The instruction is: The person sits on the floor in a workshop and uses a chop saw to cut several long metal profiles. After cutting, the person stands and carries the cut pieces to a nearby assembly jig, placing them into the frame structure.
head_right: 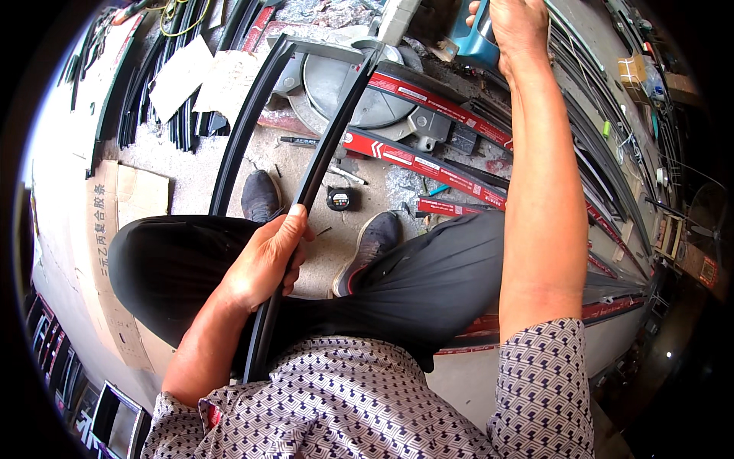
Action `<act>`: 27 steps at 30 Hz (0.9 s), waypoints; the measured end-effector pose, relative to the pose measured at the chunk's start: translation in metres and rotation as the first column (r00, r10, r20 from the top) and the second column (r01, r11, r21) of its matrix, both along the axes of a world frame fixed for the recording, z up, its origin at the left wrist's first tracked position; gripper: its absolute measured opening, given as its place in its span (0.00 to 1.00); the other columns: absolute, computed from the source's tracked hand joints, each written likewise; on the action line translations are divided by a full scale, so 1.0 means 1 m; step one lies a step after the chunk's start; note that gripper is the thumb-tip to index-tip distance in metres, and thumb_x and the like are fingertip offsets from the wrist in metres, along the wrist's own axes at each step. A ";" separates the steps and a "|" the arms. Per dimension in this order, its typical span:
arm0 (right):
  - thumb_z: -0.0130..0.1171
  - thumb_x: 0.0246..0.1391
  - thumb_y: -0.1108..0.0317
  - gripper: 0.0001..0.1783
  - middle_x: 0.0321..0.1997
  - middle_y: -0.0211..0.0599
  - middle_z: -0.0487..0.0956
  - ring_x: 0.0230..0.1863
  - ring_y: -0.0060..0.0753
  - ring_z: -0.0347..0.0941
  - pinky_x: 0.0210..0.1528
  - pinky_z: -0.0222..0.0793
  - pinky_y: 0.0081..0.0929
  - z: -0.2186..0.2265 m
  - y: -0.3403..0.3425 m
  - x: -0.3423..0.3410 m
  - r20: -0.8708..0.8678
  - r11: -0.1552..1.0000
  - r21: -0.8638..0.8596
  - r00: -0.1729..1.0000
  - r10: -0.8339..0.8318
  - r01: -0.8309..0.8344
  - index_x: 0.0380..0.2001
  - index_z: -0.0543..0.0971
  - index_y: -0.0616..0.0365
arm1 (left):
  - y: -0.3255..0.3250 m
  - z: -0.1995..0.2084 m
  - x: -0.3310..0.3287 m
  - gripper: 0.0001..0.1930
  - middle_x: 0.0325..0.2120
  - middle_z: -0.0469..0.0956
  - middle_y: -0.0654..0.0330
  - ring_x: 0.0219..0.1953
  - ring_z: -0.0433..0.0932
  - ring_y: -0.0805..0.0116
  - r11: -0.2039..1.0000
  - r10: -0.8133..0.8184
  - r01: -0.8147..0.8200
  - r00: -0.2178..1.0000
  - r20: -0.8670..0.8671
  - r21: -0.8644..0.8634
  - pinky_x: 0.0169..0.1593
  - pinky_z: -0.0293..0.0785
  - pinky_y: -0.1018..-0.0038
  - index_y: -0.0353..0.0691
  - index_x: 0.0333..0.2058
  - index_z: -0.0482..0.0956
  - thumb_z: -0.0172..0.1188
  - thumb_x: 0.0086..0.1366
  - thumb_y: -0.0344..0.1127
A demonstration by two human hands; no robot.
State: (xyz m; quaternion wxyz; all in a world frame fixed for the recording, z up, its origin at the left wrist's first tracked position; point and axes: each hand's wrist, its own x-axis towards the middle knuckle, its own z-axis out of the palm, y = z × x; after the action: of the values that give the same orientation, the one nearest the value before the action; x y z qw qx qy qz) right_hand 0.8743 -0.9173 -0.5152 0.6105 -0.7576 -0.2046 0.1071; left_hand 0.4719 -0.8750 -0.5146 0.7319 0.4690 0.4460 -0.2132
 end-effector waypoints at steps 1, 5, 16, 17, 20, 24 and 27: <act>0.54 0.71 0.53 0.14 0.28 0.29 0.77 0.21 0.23 0.73 0.21 0.70 0.25 -0.001 0.000 0.001 0.002 1.000 0.000 1.000 0.004 -0.004 0.42 0.76 0.52 | 0.000 0.001 0.000 0.34 0.21 0.64 0.68 0.18 0.64 0.79 1.000 -0.002 0.002 1.000 -0.007 0.008 0.21 0.63 0.78 0.36 0.42 0.74 0.43 0.76 0.68; 0.54 0.70 0.54 0.13 0.28 0.29 0.77 0.21 0.24 0.73 0.21 0.71 0.25 -0.002 0.001 0.001 -0.001 1.000 0.003 1.000 0.003 -0.003 0.42 0.76 0.52 | 0.002 0.001 0.000 0.34 0.21 0.64 0.68 0.18 0.65 0.79 1.000 -0.012 0.012 1.000 -0.017 0.020 0.21 0.63 0.78 0.36 0.42 0.74 0.43 0.76 0.68; 0.54 0.70 0.54 0.13 0.27 0.29 0.76 0.20 0.23 0.72 0.20 0.69 0.26 0.000 0.003 -0.001 0.004 1.000 -0.006 1.000 -0.005 0.005 0.42 0.76 0.52 | 0.002 -0.005 -0.001 0.33 0.20 0.65 0.68 0.17 0.64 0.79 0.998 -0.022 0.023 1.000 -0.016 0.051 0.20 0.62 0.78 0.36 0.41 0.74 0.44 0.76 0.67; 0.55 0.70 0.54 0.13 0.27 0.28 0.76 0.20 0.23 0.71 0.20 0.69 0.26 0.000 0.003 -0.002 -0.007 1.000 0.004 1.000 -0.008 0.008 0.42 0.76 0.52 | 0.002 -0.005 -0.001 0.32 0.20 0.65 0.68 0.17 0.64 0.79 0.998 -0.024 0.025 1.000 -0.015 0.058 0.20 0.62 0.78 0.36 0.40 0.74 0.44 0.76 0.67; 0.55 0.70 0.54 0.13 0.27 0.28 0.76 0.20 0.23 0.71 0.20 0.69 0.26 -0.001 0.003 -0.001 -0.015 1.000 0.024 1.000 -0.001 0.002 0.43 0.76 0.52 | 0.003 -0.006 -0.001 0.32 0.20 0.65 0.67 0.17 0.64 0.78 0.997 -0.036 0.038 0.999 -0.032 0.073 0.20 0.62 0.78 0.36 0.40 0.74 0.45 0.76 0.66; 0.55 0.70 0.54 0.13 0.26 0.28 0.76 0.20 0.23 0.71 0.20 0.69 0.25 -0.001 0.001 -0.004 -0.009 1.000 0.013 1.000 -0.001 0.001 0.43 0.76 0.52 | 0.003 -0.006 0.001 0.32 0.18 0.65 0.67 0.16 0.64 0.78 0.994 -0.036 0.038 0.999 -0.019 0.102 0.20 0.62 0.77 0.36 0.39 0.74 0.45 0.76 0.66; 0.55 0.70 0.54 0.13 0.26 0.28 0.76 0.20 0.22 0.71 0.20 0.68 0.25 -0.001 0.001 -0.007 -0.023 1.000 0.031 1.000 0.000 0.000 0.43 0.76 0.51 | 0.003 -0.007 0.002 0.32 0.17 0.65 0.67 0.16 0.64 0.78 0.993 -0.037 0.039 0.999 -0.019 0.113 0.20 0.62 0.78 0.35 0.38 0.73 0.46 0.76 0.65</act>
State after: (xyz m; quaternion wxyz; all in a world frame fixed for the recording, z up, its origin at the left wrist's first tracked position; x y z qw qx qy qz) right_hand 0.8675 -0.9164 -0.5166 0.6246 -0.7467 -0.1993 0.1125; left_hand 0.4739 -0.8720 -0.5221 0.6962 0.5162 0.4546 -0.2055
